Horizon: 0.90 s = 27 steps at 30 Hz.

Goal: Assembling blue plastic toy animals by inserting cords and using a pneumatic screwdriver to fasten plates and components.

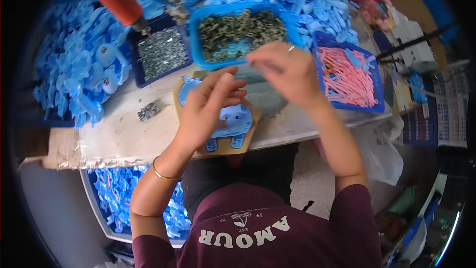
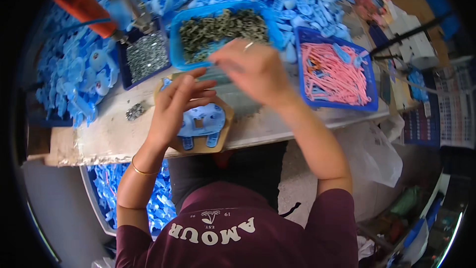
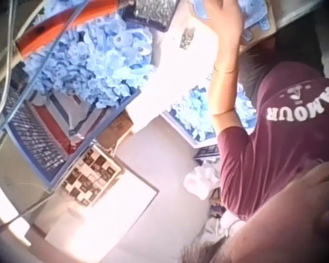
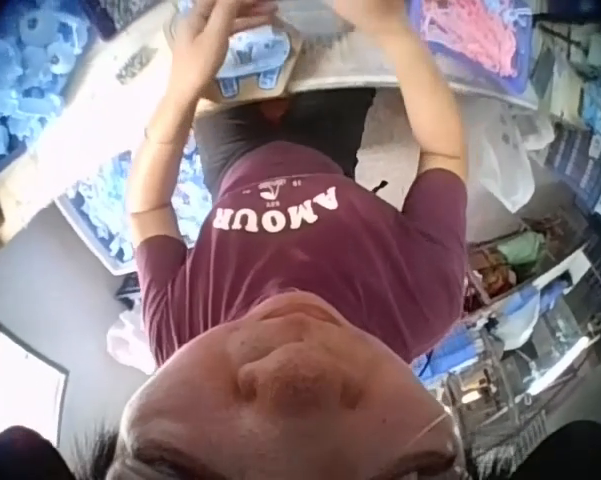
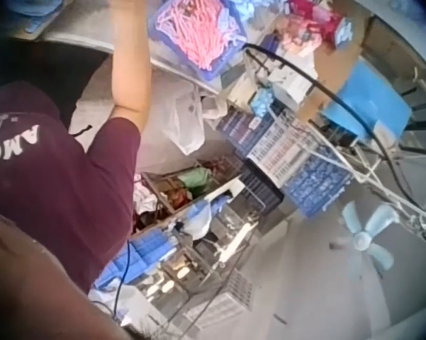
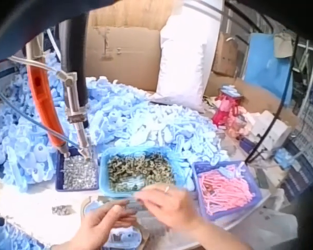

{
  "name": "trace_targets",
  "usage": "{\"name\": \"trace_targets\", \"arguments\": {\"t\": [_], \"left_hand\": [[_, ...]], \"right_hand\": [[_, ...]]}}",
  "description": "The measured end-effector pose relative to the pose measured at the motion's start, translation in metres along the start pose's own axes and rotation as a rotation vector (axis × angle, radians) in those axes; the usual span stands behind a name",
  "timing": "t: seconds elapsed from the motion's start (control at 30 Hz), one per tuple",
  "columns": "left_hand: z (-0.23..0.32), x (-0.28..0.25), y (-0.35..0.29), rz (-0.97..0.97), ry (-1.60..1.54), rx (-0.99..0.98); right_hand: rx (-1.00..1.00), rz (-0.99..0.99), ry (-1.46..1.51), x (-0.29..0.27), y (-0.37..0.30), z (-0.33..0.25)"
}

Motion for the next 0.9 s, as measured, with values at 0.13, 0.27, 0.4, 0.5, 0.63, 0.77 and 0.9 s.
{"name": "trace_targets", "arguments": {"t": [0.13, 0.27, 0.4, 0.5, 0.63, 0.77, 0.9], "left_hand": [[-0.026, 0.009, 0.003, -0.061, -0.281, -0.327], [-0.020, 0.010, -0.006, -0.051, -0.189, -0.309], [-0.008, -0.012, -0.016, -0.041, -0.118, -0.217], [-0.009, -0.004, -0.018, -0.063, -0.127, -0.210], [-0.009, 0.007, -0.021, -0.123, -0.108, -0.211], [-0.012, -0.001, -0.025, -0.145, -0.096, -0.229], [-0.014, -0.011, -0.025, -0.107, -0.079, -0.246]], "right_hand": [[-0.244, 0.027, -0.150, 0.005, -0.025, -0.049], [0.024, -0.060, 0.054, -0.021, -0.040, -0.027], [0.554, 0.038, -0.305, -0.099, -0.073, 0.081], [0.603, -0.087, -0.635, -0.128, -0.089, 0.140], [0.289, -0.275, -0.687, -0.103, -0.090, 0.159], [0.218, -0.331, -0.689, -0.110, -0.094, 0.160], [0.308, -0.326, -0.541, -0.136, -0.097, 0.147]]}}
Point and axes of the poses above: each hand's wrist, its own y-axis towards the middle knuckle, its own x-axis out of the palm, z = x × y, the point moved 6 cm from there along y, towards the middle knuckle, and after that the axes turned 4 degrees about z, right-handed, at the moved point
